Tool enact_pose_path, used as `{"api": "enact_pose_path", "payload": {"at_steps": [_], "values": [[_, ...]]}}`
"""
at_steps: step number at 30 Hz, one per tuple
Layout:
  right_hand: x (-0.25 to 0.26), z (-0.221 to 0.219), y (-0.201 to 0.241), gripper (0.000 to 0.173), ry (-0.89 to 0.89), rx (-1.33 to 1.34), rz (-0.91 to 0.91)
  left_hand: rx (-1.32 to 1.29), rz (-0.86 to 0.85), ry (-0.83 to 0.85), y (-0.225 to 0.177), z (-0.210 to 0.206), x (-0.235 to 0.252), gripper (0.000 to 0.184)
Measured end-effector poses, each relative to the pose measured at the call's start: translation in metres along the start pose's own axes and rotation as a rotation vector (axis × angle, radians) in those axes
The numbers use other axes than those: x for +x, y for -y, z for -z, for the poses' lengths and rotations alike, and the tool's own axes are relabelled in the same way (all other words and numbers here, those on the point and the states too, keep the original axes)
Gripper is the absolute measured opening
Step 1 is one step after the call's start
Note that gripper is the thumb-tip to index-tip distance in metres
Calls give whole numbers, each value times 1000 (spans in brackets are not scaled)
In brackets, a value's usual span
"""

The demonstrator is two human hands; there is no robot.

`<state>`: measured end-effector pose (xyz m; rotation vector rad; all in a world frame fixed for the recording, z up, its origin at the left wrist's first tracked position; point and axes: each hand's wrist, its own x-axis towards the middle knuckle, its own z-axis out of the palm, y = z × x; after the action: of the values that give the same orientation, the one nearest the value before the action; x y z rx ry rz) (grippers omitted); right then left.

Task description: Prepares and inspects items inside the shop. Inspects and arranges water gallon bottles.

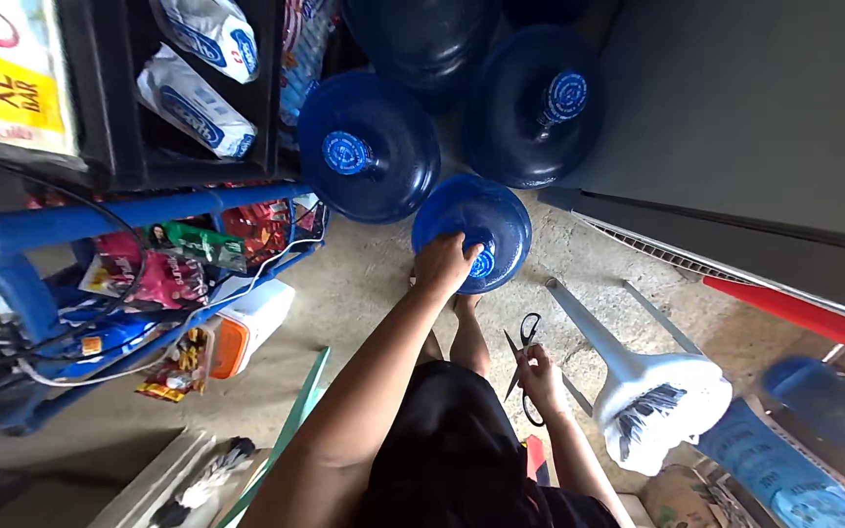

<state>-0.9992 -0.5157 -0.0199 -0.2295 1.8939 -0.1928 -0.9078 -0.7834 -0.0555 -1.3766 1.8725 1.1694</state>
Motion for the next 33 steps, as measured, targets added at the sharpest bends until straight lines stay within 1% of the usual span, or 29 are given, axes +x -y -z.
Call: {"api": "enact_pose_path", "payload": {"at_steps": [4, 7, 9, 12, 15, 17, 19, 21, 23, 24, 25, 26, 28, 29, 31, 33], "values": [[-2, 1, 2, 24, 1, 13, -5, 12, 24, 38, -13, 11, 3, 38], [-4, 3, 1, 23, -10, 41, 4, -120, 112, 82, -21, 18, 7, 30], [-4, 3, -1, 23, -18, 57, 7, -159, 148, 86, -25, 20, 11, 25], [-4, 7, -5, 22, -32, 68, 2, -138, 168, 101, -25, 21, 14, 26], [-5, 10, -10, 23, -29, 74, -15, -118, 113, 102, -20, 16, 13, 29], [-5, 12, -14, 24, -21, 75, -23, -210, 93, 59, -16, 8, 14, 29], [-4, 14, -17, 23, -28, 75, -34, -265, 101, 32, -28, 2, 11, 31], [-2, 14, -20, 23, -27, 71, -39, -170, 63, 59, -60, -4, 1, 31], [0, 13, -23, 24, -22, 71, -45, 61, -4, 118, -90, -27, -16, 25], [0, 12, -22, 23, -26, 74, -45, 164, -53, 131, -92, -43, -24, 23], [1, 12, -21, 23, -30, 81, -42, 244, -104, 127, -85, -60, -32, 21], [1, 12, -20, 23, -35, 87, -38, 297, -162, 80, -69, -79, -40, 20], [0, 14, -21, 23, -44, 91, -37, 346, -244, -22, -24, -109, -54, 21], [1, 15, -23, 23, -46, 90, -40, 369, -245, -38, -2, -113, -59, 22], [2, 20, -26, 24, -47, 75, -51, 421, -174, -26, 37, -103, -58, 24], [2, 22, -31, 24, -54, 61, -55, 468, -79, 3, 63, -77, -44, 23]]}}
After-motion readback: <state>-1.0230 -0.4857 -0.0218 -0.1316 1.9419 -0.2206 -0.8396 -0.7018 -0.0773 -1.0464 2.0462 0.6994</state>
